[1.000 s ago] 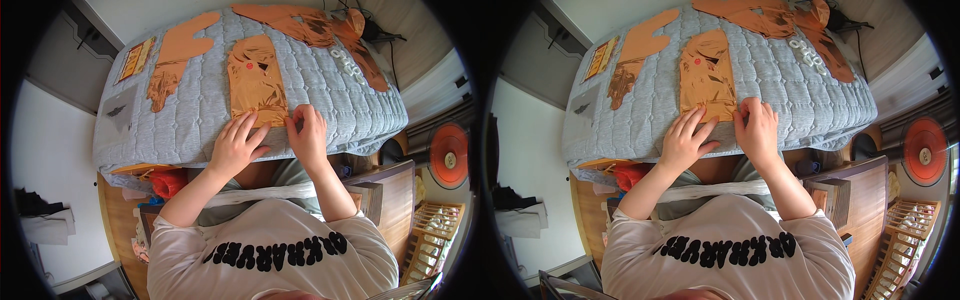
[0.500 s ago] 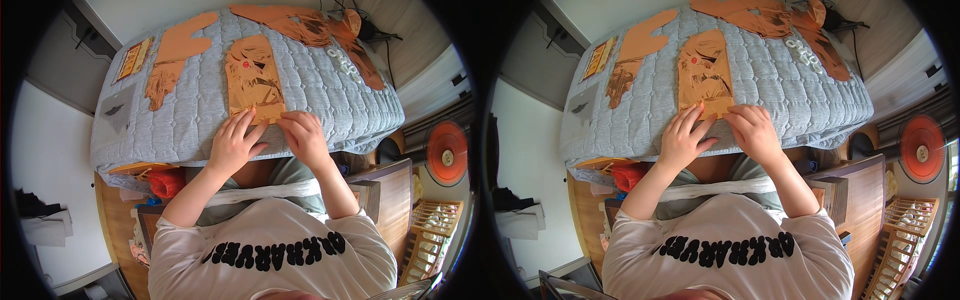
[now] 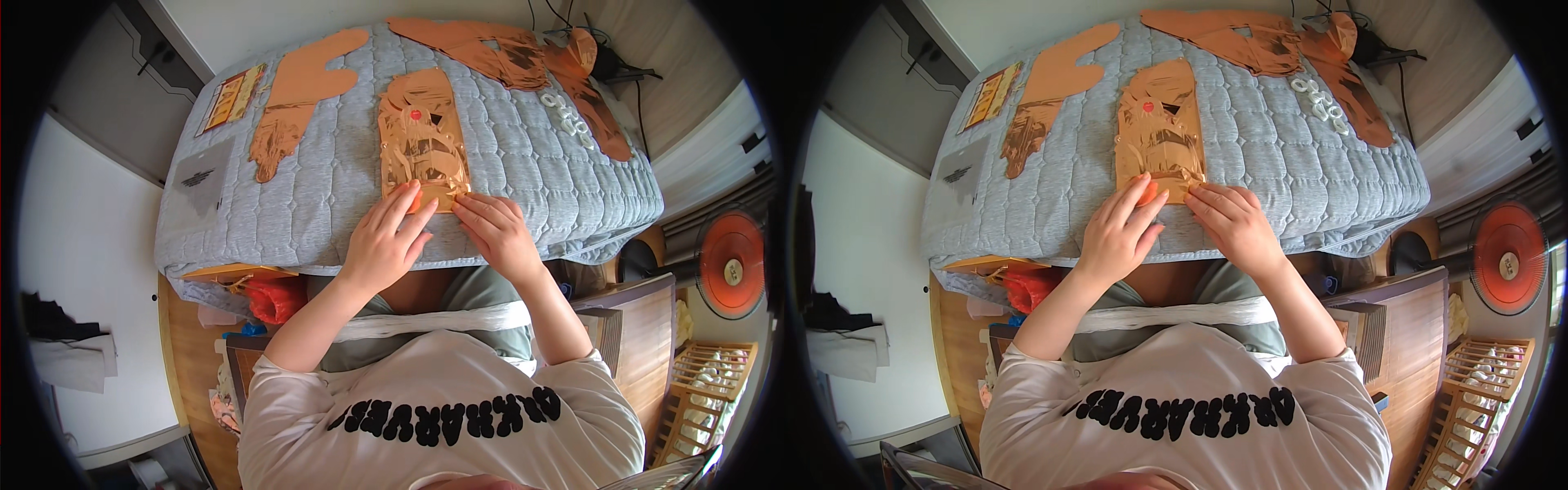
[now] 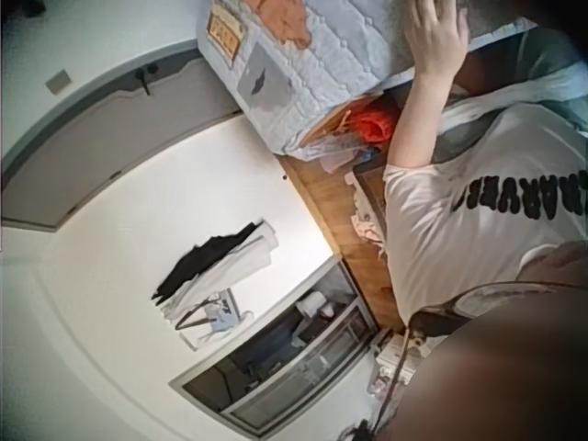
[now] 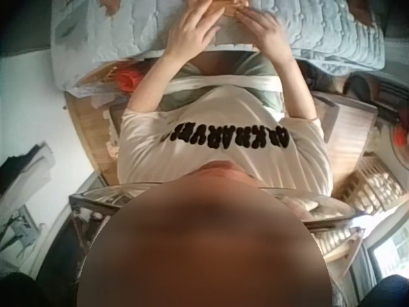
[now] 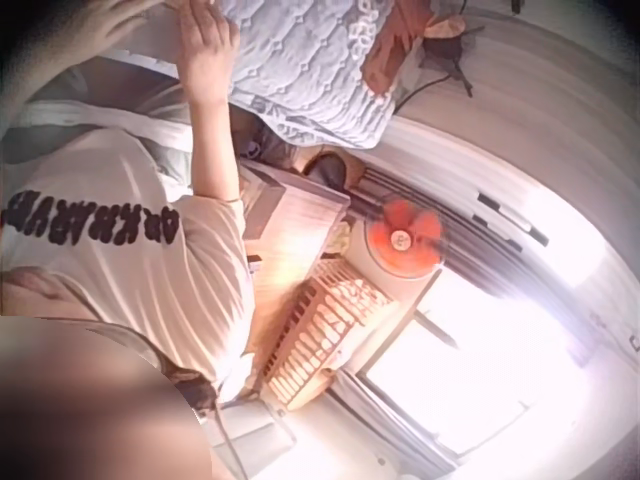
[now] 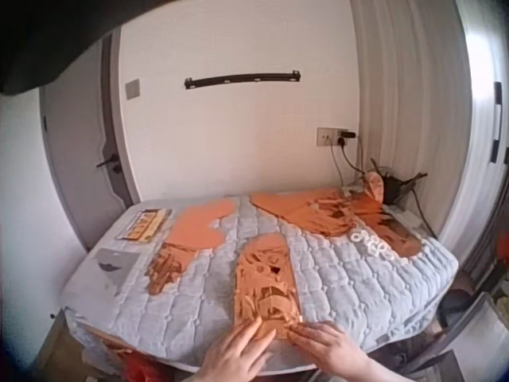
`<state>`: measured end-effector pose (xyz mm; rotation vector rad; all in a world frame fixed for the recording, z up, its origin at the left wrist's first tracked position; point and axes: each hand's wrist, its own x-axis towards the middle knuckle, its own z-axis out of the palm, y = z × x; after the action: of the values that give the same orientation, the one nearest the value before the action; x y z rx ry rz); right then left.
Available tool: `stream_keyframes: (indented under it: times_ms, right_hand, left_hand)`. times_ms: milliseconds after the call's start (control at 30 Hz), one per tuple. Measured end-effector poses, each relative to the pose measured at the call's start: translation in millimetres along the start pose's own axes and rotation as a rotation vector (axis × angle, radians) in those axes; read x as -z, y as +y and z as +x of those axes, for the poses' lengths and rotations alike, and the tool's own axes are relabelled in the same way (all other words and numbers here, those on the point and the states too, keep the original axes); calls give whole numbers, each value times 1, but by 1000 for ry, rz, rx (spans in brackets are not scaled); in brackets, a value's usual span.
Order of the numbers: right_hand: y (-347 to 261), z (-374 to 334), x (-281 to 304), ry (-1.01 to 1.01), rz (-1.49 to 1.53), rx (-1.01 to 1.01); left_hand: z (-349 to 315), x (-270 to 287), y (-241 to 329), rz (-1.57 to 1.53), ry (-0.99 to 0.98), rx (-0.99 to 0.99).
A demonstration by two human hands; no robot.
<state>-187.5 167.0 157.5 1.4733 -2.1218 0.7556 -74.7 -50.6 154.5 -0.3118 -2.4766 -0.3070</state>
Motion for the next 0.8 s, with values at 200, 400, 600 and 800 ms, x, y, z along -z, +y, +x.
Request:
stream_keyframes:
  times_ms: [200, 400, 600, 800]
  right_hand:
    - [13, -5, 13, 4, 28, 134]
    - [22, -6, 14, 62, 18, 220]
    - [23, -6, 13, 85, 12, 222]
    - [21, -10, 12, 79, 66, 179]
  left_hand:
    - [-7, 12, -18, -38, 92, -153]
    - [-8, 25, -35, 25, 158, -301]
    - [-11, 25, -41, 58, 199, -322]
    - [-10, 22, -33, 38, 204, -260]
